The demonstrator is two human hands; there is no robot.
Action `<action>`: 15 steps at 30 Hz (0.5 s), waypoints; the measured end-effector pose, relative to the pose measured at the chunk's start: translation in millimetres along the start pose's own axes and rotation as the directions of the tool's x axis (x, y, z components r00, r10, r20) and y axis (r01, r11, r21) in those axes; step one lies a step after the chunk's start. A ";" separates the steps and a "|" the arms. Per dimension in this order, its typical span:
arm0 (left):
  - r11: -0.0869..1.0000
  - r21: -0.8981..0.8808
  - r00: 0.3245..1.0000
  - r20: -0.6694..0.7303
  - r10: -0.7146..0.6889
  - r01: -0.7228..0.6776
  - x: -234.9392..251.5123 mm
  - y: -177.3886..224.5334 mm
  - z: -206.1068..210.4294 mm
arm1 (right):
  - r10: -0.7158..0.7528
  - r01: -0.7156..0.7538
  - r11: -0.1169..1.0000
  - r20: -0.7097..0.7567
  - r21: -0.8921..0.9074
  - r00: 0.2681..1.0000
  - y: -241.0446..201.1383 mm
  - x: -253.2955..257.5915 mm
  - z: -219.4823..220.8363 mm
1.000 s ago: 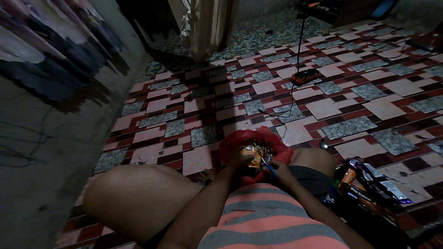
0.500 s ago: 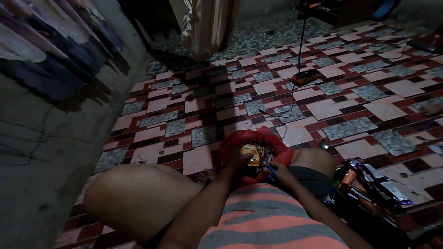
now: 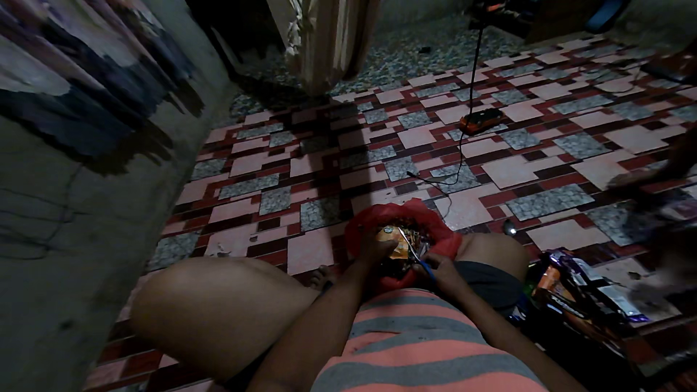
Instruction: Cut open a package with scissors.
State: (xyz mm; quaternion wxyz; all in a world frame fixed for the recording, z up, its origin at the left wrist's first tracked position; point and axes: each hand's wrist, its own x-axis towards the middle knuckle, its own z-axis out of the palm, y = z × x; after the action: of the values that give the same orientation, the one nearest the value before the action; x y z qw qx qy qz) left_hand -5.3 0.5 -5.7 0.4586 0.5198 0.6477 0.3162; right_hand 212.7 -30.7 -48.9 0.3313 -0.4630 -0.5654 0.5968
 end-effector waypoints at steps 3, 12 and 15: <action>0.999 0.048 1.000 0.024 0.006 -0.007 -1.1 2.1 -0.2 | 0.015 -0.015 0.999 0.016 -0.041 1.000 -0.6 1.3 -0.3; 0.999 0.053 0.994 0.112 -0.006 0.000 -2.1 1.6 8.3 | 0.069 -0.068 0.997 0.007 -0.022 0.998 -5.3 3.2 -2.2; 0.997 0.080 0.994 0.107 0.006 -0.014 -1.4 -4.4 6.6 | 0.036 -0.037 0.998 -0.013 -0.042 0.999 -5.6 3.4 -1.0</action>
State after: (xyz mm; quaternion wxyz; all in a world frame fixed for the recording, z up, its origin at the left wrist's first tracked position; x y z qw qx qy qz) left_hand -0.8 -2.5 -11.7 0.4695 0.5573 0.6319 0.2638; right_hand 211.7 -26.4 -44.0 0.3140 -0.4838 -0.5672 0.5879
